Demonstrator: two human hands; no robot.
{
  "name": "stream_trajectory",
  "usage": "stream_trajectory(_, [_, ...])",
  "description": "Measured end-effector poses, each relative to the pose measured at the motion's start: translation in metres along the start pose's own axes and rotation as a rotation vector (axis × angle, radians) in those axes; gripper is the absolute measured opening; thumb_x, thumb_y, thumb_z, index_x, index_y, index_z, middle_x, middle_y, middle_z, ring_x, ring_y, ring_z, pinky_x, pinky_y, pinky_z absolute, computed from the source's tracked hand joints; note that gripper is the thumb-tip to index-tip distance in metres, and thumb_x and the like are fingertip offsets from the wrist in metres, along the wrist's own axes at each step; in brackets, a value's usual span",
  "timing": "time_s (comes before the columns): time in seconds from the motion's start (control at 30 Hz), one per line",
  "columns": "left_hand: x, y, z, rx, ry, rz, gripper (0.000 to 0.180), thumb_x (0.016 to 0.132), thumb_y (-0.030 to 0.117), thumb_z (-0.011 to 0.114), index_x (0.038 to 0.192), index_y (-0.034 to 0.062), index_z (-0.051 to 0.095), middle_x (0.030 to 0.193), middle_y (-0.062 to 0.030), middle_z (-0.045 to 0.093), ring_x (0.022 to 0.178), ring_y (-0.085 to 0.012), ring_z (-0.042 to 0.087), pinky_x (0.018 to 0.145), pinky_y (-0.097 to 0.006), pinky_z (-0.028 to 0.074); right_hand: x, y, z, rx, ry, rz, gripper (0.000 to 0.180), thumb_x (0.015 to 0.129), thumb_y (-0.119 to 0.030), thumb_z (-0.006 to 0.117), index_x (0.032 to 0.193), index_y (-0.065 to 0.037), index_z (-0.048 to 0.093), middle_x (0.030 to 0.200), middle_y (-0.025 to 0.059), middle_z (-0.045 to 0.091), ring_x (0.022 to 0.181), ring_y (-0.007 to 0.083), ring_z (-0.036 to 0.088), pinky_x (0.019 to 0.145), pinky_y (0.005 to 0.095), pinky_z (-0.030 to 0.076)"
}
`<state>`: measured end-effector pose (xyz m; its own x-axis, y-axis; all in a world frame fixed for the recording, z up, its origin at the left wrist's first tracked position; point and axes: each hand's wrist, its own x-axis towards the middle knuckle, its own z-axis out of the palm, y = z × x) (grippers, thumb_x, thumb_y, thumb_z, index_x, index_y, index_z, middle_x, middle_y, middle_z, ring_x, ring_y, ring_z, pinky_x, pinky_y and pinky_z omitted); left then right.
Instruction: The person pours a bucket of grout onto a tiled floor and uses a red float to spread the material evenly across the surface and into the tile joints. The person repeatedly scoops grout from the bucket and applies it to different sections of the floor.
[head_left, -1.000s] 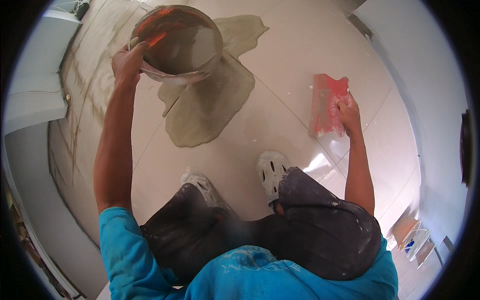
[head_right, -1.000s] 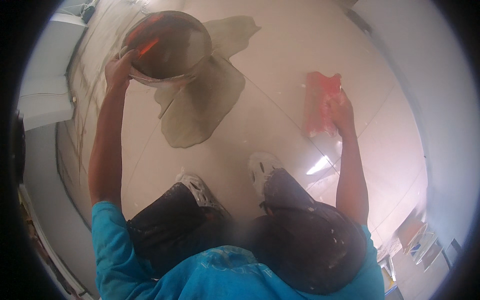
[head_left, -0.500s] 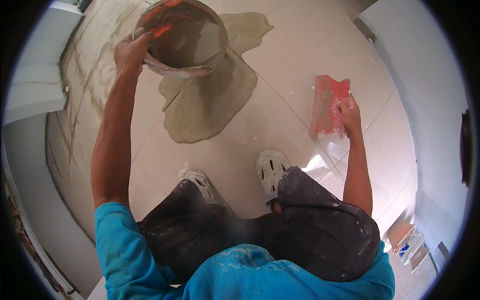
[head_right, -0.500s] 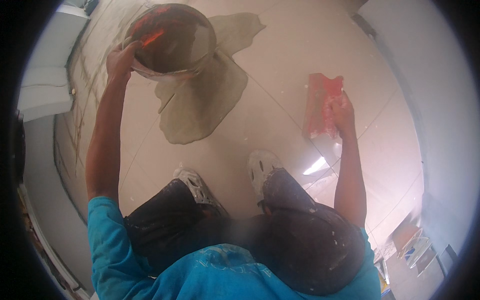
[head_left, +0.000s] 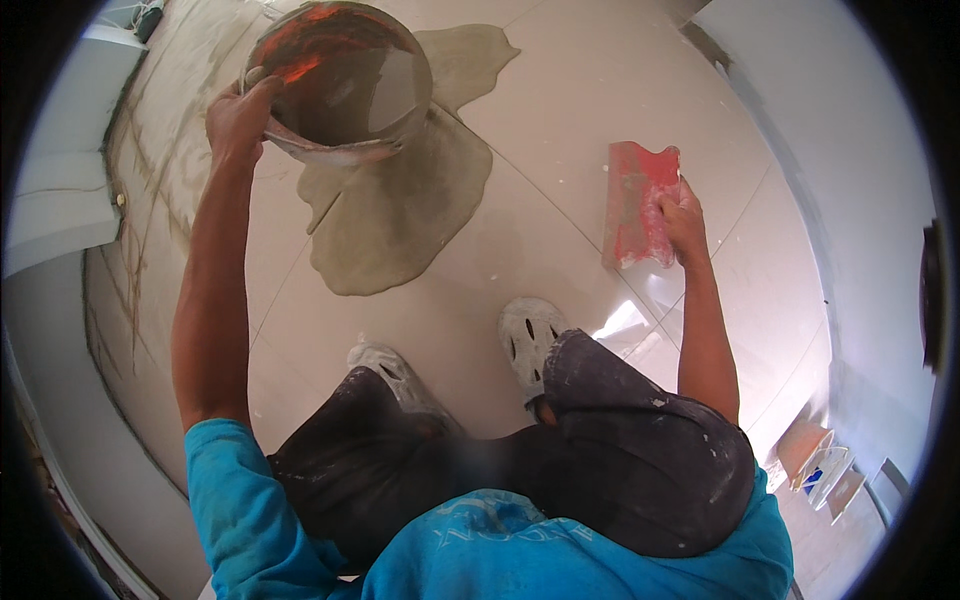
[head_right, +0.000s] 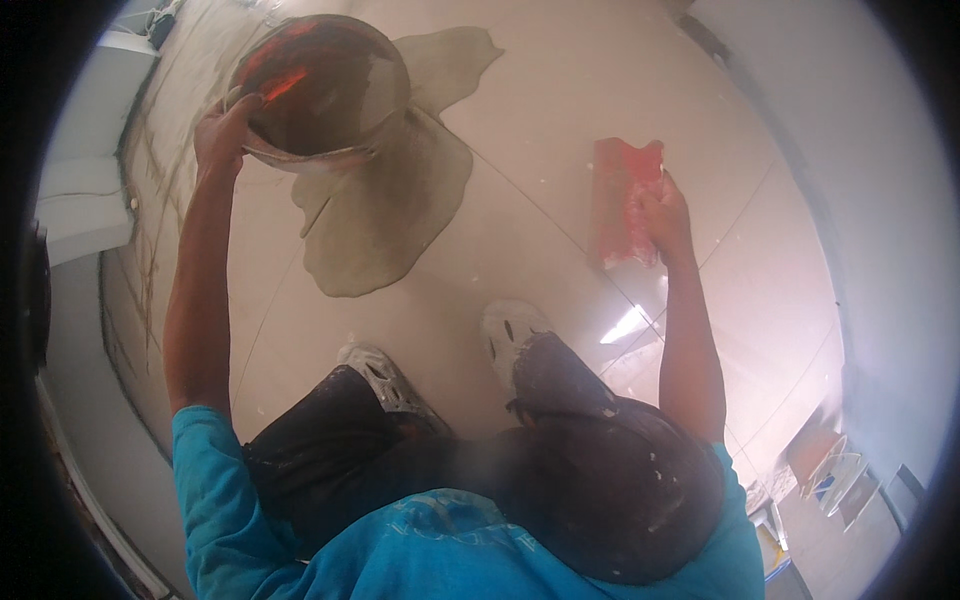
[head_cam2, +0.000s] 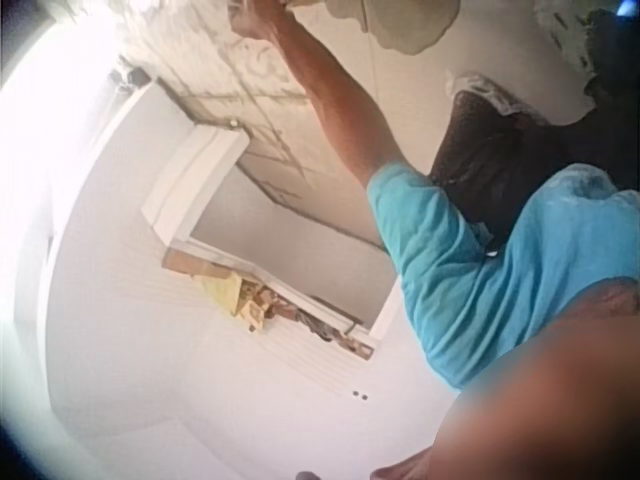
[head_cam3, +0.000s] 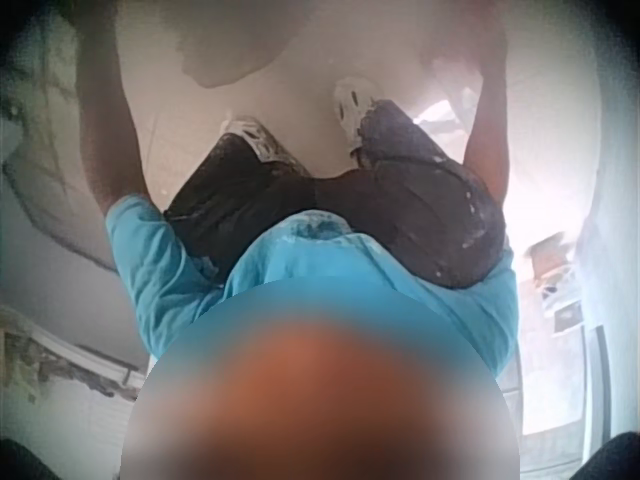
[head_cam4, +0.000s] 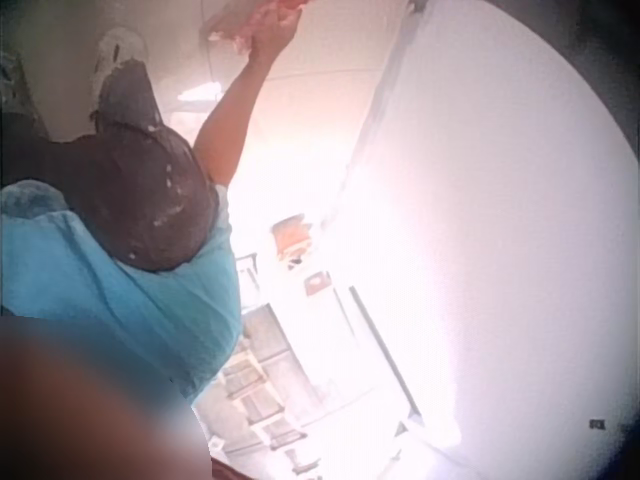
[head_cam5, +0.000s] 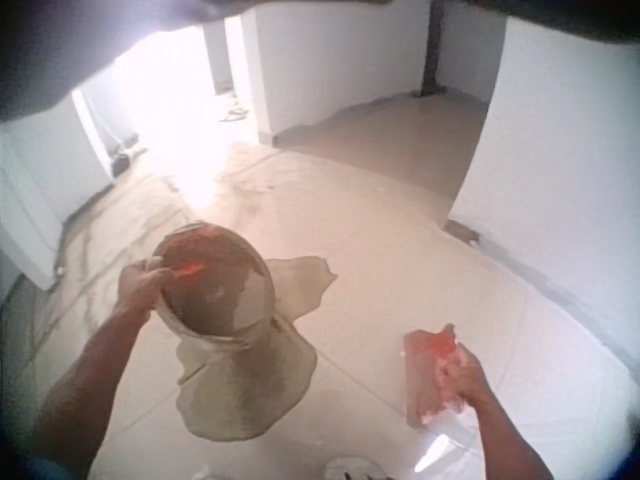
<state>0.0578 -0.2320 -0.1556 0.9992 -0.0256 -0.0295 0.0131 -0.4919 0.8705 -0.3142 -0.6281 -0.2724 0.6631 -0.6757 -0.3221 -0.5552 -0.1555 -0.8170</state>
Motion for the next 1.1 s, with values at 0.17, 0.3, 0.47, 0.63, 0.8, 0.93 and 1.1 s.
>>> stream_trajectory(0.17, [0.007, -0.006, -0.002, -0.046, -0.049, -0.008, 0.053, 0.071, 0.016, 0.076, 0.116, -0.0048, 0.059, 0.088, -0.0068, 0.065, 0.069, -0.0125, 0.062, 0.055, -0.024, 0.047, 0.002, 0.005, 0.0, -0.006, 0.0, -0.014, 0.061, 0.081, -0.015, 0.055, 0.138, 0.001, 0.04, 0.099, 0.0123, 0.063, 0.09, 0.02, 0.061, 0.082, 0.0316, 0.047])
stream_trajectory(0.3, [0.008, -0.005, 0.0, -0.064, -0.059, 0.025, 0.052, 0.07, 0.015, 0.077, 0.115, -0.005, 0.06, 0.089, -0.0068, 0.065, 0.069, -0.0124, 0.062, 0.056, -0.024, 0.047, 0.004, 0.008, -0.001, -0.109, 0.046, -0.063, 0.058, 0.081, -0.016, 0.054, 0.136, 0.001, 0.042, 0.101, 0.0147, 0.063, 0.092, 0.0225, 0.061, 0.084, 0.0332, 0.046])
stream_trajectory(0.47, [0.002, 0.003, 0.003, -0.05, -0.05, 0.039, 0.051, 0.07, 0.014, 0.077, 0.114, -0.0047, 0.06, 0.09, -0.0068, 0.065, 0.07, -0.0127, 0.062, 0.058, -0.024, 0.048, -0.005, -0.008, -0.001, -0.062, 0.011, -0.039, 0.049, 0.082, -0.017, 0.053, 0.129, -0.001, 0.049, 0.102, 0.0144, 0.065, 0.094, 0.0235, 0.062, 0.084, 0.0347, 0.046])
stream_trajectory(0.63, [0.001, 0.003, 0.006, -0.096, -0.058, 0.034, 0.052, 0.069, 0.014, 0.077, 0.114, -0.0056, 0.06, 0.09, -0.0072, 0.065, 0.072, -0.0137, 0.062, 0.061, -0.025, 0.049, -0.005, -0.011, -0.001, -0.064, -0.001, -0.032, 0.046, 0.084, -0.013, 0.051, 0.129, -0.002, 0.049, 0.104, 0.0112, 0.064, 0.092, 0.0186, 0.061, 0.084, 0.0319, 0.046])
stream_trajectory(0.8, [0.003, 0.007, 0.008, -0.113, -0.087, 0.057, 0.054, 0.07, 0.013, 0.076, 0.117, -0.0074, 0.058, 0.093, -0.0088, 0.065, 0.076, -0.015, 0.063, 0.064, -0.025, 0.049, -0.007, -0.012, -0.001, -0.074, 0.012, -0.02, 0.046, 0.084, -0.013, 0.051, 0.128, -0.003, 0.05, 0.103, 0.0111, 0.064, 0.091, 0.0193, 0.06, 0.084, 0.0325, 0.046])
stream_trajectory(0.93, [0.0, 0.012, 0.012, -0.082, -0.105, 0.029, 0.055, 0.071, 0.012, 0.076, 0.119, -0.008, 0.057, 0.096, -0.0099, 0.065, 0.079, -0.0156, 0.063, 0.067, -0.025, 0.05, -0.005, -0.012, -0.003, -0.124, 0.032, -0.053, 0.044, 0.083, -0.016, 0.05, 0.126, -0.006, 0.052, 0.105, 0.0144, 0.065, 0.098, 0.0259, 0.062, 0.086, 0.0367, 0.046])
stream_trajectory(1.1, [0.005, 0.008, 0.011, -0.092, -0.121, 0.031, 0.055, 0.071, 0.011, 0.075, 0.119, -0.0081, 0.056, 0.097, -0.0099, 0.065, 0.079, -0.0155, 0.063, 0.068, -0.024, 0.049, -0.007, -0.016, -0.002, -0.077, 0.006, -0.036, 0.044, 0.083, -0.017, 0.05, 0.126, -0.006, 0.052, 0.107, 0.0149, 0.064, 0.101, 0.0268, 0.061, 0.087, 0.0372, 0.045])
